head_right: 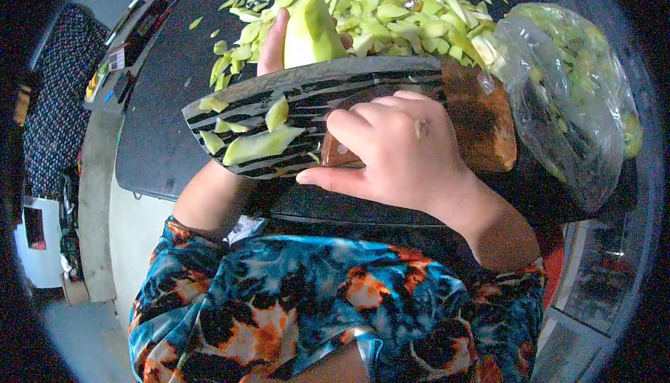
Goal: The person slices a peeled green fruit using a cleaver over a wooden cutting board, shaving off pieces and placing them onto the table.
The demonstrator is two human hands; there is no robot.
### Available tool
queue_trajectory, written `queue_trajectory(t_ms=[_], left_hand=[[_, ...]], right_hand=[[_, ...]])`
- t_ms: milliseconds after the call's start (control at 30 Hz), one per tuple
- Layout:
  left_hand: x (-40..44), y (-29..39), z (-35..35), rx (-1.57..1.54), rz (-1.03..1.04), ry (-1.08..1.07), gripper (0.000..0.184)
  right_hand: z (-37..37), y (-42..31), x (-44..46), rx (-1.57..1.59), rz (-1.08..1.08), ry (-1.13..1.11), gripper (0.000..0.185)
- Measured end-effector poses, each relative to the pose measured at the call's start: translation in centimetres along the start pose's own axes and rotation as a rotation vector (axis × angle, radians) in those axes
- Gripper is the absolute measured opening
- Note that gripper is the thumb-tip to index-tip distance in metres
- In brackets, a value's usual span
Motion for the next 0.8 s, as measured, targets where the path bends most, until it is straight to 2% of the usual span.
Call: queue_trajectory(t_ms=[133,233,367,400,433,467,533,600,700,800], left_hand=[[-0.5,-0.4,0.3,-0.165,-0.139,-0.132,0.058],[0.6,-1.2,-0.7,-0.429,-0.221,-0.382,0.062],[1.0,-1.6,-2.0,-0.474,-0.166,-0.441,0.063],[0.8,-1.9,-1.6,-0.061,0.067,-0.177,0.064],[0.4,-2.2,-1.2,0.391,0.173,0.159,0.064],[-0.2,-2.4,-0.4,0.338,0.165,0.217,0.063],[-0.2,-2.5,0.7,0.376,0.076,0.203,0.061],[0.0,-2.7,0.9,0.291,0.116,0.156,0.058],[0.5,-1.6,0.0,0.112,0.105,0.207,0.055],[1.0,-0.7,-1.7,-0.017,0.066,0.248,0.057]], right_hand=[[0.0,0.4,0.1,-0.049,0.02,0.027,0.046],[-0.4,1.7,0.2,-0.051,0.08,0.056,0.046],[-0.1,2.3,0.1,0.002,0.11,0.074,0.046],[-0.2,2.8,0.0,-0.022,0.18,0.1,0.045],[-0.4,3.4,0.0,-0.046,0.249,0.125,0.045],[-0.6,4.2,-0.1,-0.07,0.32,0.15,0.045],[-1.1,7.6,-0.8,0.098,0.504,0.281,0.032],[-2.1,9.5,-1.2,0.093,0.578,0.37,0.028],[-2.3,9.7,-1.4,0.177,0.485,0.51,0.029],[-1.8,8.1,-1.1,0.268,0.464,0.426,0.028]])
Point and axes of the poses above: each hand's wrist, its own x-axis towards the middle knuckle, its own z-axis out of the palm, y = z × x, the point moved 3 cm from there along x, towards the middle knuckle, and after that the axes turned 3 degrees about -z, right-handed, at the moved point
